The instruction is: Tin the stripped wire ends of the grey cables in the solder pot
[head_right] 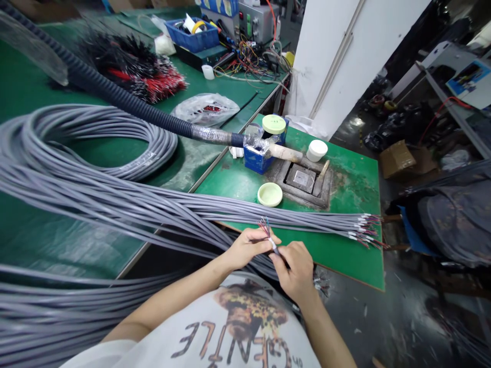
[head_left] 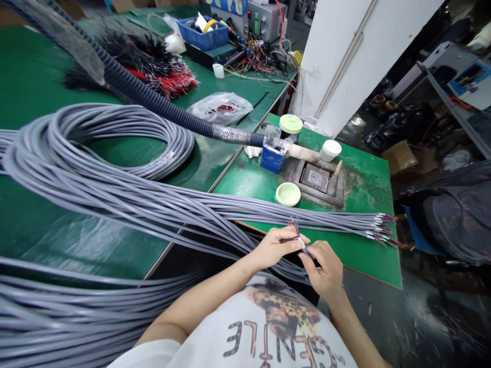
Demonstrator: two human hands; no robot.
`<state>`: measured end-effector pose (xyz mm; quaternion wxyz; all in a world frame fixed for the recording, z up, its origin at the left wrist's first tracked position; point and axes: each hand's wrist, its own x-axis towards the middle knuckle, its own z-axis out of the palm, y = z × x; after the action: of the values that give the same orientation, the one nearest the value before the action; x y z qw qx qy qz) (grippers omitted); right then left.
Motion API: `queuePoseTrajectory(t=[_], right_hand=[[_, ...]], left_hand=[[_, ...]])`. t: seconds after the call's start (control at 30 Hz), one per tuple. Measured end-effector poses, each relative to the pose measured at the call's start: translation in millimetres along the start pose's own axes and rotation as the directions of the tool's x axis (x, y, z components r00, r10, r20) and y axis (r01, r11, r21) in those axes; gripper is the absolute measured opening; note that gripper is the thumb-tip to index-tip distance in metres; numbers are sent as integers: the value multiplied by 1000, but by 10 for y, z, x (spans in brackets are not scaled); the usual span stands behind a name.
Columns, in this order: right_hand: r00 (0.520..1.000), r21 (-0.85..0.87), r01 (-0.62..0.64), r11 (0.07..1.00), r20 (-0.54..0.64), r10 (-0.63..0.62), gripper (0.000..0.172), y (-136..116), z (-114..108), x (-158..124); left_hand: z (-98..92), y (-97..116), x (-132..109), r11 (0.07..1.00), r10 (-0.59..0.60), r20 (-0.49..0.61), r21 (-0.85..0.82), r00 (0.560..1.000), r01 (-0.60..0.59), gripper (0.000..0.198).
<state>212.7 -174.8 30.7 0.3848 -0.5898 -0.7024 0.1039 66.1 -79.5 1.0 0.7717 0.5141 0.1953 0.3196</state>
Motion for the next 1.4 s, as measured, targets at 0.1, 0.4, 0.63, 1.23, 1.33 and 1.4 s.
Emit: queuePoseTrajectory(t=[0.1,0.4,0.63,1.23,1.33,1.4], right_hand=[[999,-44,38,998,6,-38,10,-3,-3,-8],[997,-81,72,994,11,-71,9,-3,2,-19],[996,52,-69,996,55,66,5,14,6,-8],[936,364,-333,870,240,258,20,178,64,-17],[939,369,-317,874,252,234,22,162,63,-8],[944,365,-300,881,250,218,23,147,61,-1]], left_hand=[[-23,1,-11,1000,23,38,12,999,-24,28],[-41,-11,-27,999,52,56,-11,997,-51,23],[4,38,0,999,39,-8,-30,999,-39,24],[39,29,83,990,-22,-118,-141,993,5,22],[31,15,81,978,-37,-136,-208,990,8,26],[25,-12,73,976,-30,-150,-219,988,-4,28]])
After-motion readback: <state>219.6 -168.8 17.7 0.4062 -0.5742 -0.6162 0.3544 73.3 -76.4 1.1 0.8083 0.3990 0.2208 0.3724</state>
